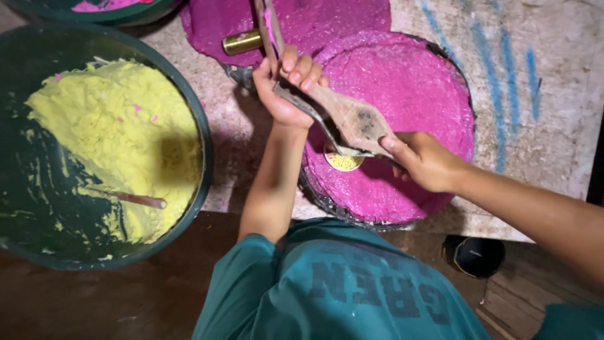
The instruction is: The person arranges pink and yellow circular items on a pink sheet, then uses a wooden press tool to form yellow circles from a yellow paste onto the pink sheet. The person repeatedly scoops paste, presses it into shape, and places the formed circles on the sheet.
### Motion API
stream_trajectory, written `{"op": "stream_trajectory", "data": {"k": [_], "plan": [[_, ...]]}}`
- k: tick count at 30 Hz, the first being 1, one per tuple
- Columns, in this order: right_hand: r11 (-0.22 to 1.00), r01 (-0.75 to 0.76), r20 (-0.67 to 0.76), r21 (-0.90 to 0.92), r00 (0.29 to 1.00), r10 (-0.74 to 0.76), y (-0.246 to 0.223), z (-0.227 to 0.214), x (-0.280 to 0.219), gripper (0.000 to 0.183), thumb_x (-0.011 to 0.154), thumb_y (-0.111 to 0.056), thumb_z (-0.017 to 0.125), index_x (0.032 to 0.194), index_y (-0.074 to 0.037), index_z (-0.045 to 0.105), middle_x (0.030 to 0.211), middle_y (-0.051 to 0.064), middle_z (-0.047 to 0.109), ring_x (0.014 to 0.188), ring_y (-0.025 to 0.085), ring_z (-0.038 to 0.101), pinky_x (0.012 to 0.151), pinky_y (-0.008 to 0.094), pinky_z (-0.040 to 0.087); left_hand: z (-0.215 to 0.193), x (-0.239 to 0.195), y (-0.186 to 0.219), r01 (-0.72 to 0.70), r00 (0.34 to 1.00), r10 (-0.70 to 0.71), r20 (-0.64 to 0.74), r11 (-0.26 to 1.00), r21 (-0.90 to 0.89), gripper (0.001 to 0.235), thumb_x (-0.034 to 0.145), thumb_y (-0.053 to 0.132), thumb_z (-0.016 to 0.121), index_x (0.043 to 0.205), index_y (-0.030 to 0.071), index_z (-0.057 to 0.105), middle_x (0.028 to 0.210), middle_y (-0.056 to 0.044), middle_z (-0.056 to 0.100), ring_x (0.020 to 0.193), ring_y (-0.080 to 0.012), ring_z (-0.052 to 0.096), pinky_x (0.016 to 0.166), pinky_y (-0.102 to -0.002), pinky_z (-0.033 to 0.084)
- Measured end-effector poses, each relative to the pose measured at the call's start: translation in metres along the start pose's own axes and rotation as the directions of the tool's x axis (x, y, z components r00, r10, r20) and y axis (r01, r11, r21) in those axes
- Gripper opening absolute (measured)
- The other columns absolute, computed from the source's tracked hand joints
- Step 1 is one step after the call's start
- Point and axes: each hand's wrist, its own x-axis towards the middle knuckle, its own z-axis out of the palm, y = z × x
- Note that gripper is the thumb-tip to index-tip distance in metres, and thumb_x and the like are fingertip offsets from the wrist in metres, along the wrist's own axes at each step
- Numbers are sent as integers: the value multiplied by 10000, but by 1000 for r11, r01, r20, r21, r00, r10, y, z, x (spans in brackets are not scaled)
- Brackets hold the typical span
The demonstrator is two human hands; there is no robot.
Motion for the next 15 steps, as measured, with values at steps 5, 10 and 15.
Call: {"op": "stream_trajectory", "data": {"k": [5, 10, 15], "plan": [[973, -230, 94, -15, 969, 230, 29, -4, -6, 755, 1007, -652, 312, 1039, -13, 713, 726, 123, 688, 637, 231, 682, 628, 388, 577, -1, -31, -25, 4, 1000, -6, -13, 984, -176, 353, 1066, 436, 384, 999, 139, 562, 913, -19, 608, 916, -183, 615, 946, -411, 522], [976, -168, 29, 140, 986, 165, 93, -37, -32, 748, 934, -675, 316, 1068, -53, 708, 778, 98, 699, 693, 198, 639, 632, 381, 522, -1, -40, -45, 302, 927, -196, -321, 896, 326, 583, 1028, 469, 433, 1333, 4, 610, 1318, -187, 650, 1255, -349, 597, 1128, -503, 442], [840, 166, -121, 516, 985, -120, 145, -31, -73, 965, 900, -881, 258, 1046, -15, 657, 818, 65, 613, 740, 185, 567, 620, 341, 456, 37, -75, -7, 260, 869, -352, -347, -272, 927, 1020, 810, 265, 798, 1614, 80, 199, 1530, -179, 498, 1432, -424, 315, 1127, -549, 313]]}}
